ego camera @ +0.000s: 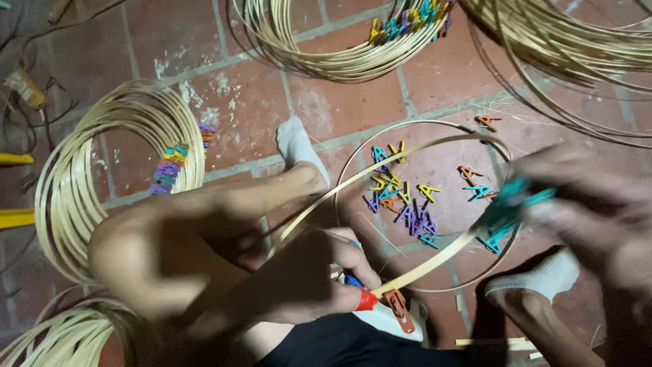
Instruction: The person sits on the floor and assembles a circular bamboo frame by applying glue to the ends of thin bamboo strips and securing them with colorful plastic clips. The person repeatedly picks up strips, applies glue, joins them to the frame, and fastens them with clips.
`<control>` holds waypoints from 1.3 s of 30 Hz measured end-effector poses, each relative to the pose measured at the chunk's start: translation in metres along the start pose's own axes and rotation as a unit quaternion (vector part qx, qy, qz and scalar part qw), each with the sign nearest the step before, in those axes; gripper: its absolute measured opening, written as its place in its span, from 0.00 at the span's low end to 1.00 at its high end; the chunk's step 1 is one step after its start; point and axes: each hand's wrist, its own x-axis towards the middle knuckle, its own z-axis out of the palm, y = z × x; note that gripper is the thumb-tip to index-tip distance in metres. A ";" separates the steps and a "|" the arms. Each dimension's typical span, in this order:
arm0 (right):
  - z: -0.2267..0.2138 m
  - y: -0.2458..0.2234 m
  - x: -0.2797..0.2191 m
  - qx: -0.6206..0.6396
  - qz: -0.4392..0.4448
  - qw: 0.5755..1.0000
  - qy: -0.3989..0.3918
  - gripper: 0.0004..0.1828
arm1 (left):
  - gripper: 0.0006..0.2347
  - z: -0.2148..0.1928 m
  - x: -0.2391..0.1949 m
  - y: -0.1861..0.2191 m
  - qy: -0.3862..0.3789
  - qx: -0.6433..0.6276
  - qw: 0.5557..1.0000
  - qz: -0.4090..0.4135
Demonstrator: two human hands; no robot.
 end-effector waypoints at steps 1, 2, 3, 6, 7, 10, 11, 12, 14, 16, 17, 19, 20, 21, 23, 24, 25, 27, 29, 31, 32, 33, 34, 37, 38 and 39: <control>0.021 -0.021 0.014 0.015 -0.017 0.999 -0.046 0.18 | 0.07 -0.005 0.000 0.008 -0.034 0.048 0.998 0.001; 0.043 -0.038 0.026 0.031 -0.033 0.994 -0.095 0.18 | 0.09 -0.009 -0.004 0.016 0.034 0.025 0.999 -0.009; 0.060 -0.051 0.035 0.057 0.035 0.987 -0.144 0.19 | 0.11 -0.015 -0.012 0.024 0.101 0.002 0.995 -0.019; 0.093 -0.070 0.053 0.055 0.042 0.971 -0.229 0.20 | 0.18 -0.036 -0.043 0.050 0.304 -0.071 0.948 -0.055; 0.099 -0.072 0.056 0.041 0.012 0.968 -0.246 0.20 | 0.21 -0.039 -0.050 0.058 0.369 -0.096 0.922 -0.068; 0.106 -0.077 0.064 -0.045 0.105 0.959 -0.258 0.24 | 0.20 -0.042 -0.056 0.078 0.406 0.001 0.912 0.063; 0.105 -0.078 0.067 -0.052 0.046 0.963 -0.260 0.24 | 0.21 -0.046 -0.056 0.081 0.392 0.006 0.917 0.071; 0.103 -0.080 0.068 -0.057 -0.015 0.964 -0.261 0.24 | 0.21 -0.049 -0.055 0.081 0.377 0.012 0.923 0.077; 0.091 -0.082 0.068 -0.092 -0.089 0.970 -0.208 0.28 | 0.22 -0.048 -0.054 0.076 0.376 0.023 0.926 0.033; 0.070 -0.076 0.057 -0.147 -0.117 0.977 -0.098 0.37 | 0.23 -0.041 -0.049 0.062 0.401 0.034 0.913 -0.069; 0.054 -0.067 0.048 -0.141 -0.079 0.986 -0.029 0.31 | 0.19 -0.043 -0.050 0.054 0.373 0.095 0.923 0.005; 0.018 -0.028 0.029 -0.079 -0.045 0.985 0.146 0.23 | 0.12 -0.058 -0.042 0.040 0.307 0.222 0.911 0.160; 0.010 0.009 0.021 -0.018 -0.041 0.968 0.247 0.21 | 0.08 -0.069 -0.040 0.036 0.263 0.282 0.892 0.233; -0.005 0.052 0.016 0.042 -0.017 0.947 0.319 0.17 | 0.05 -0.080 -0.036 0.033 0.216 0.340 0.864 0.303; -0.030 0.149 -0.002 0.110 0.036 0.888 0.444 0.14 | 0.12 -0.115 -0.019 0.028 0.177 0.042 0.983 -0.034; -0.033 0.196 -0.025 0.054 0.069 0.874 0.479 0.14 | 0.16 -0.132 -0.008 0.029 0.137 -0.112 0.962 -0.207; -0.034 0.239 -0.048 -0.041 0.107 0.861 0.495 0.15 | 0.12 -0.151 -0.009 0.033 0.175 -0.105 0.969 -0.141; -0.032 0.309 -0.084 -0.228 0.185 0.822 0.489 0.16 | 0.08 -0.185 -0.006 0.042 0.238 -0.050 0.970 0.012; -0.019 0.356 -0.115 -0.294 0.273 0.802 0.443 0.20 | 0.07 -0.208 0.019 0.041 0.278 0.039 0.957 0.078; -0.006 0.380 -0.144 -0.329 0.369 0.779 0.386 0.22 | 0.08 -0.228 0.061 0.028 0.305 0.108 0.946 0.030; 0.001 0.388 -0.151 -0.338 0.411 0.767 0.358 0.20 | 0.08 -0.235 0.095 0.013 0.306 0.207 0.923 0.108; 0.004 0.392 -0.152 -0.345 0.453 0.753 0.329 0.19 | 0.08 -0.237 0.137 -0.010 0.301 0.302 0.885 0.185; 0.005 0.398 -0.152 -0.348 0.429 0.756 0.353 0.19 | 0.07 -0.237 0.187 -0.037 0.309 0.360 0.856 0.205; 0.000 0.407 -0.152 -0.306 0.372 0.773 0.413 0.18 | 0.03 -0.231 0.302 -0.145 0.275 0.506 0.789 0.214; -0.008 0.410 -0.152 -0.261 0.361 0.786 0.428 0.18 | 0.03 -0.226 0.327 -0.185 0.271 0.542 0.769 0.203; -0.021 0.421 -0.142 -0.214 0.350 0.798 0.442 0.18 | 0.04 -0.225 0.348 -0.221 0.258 0.558 0.758 0.218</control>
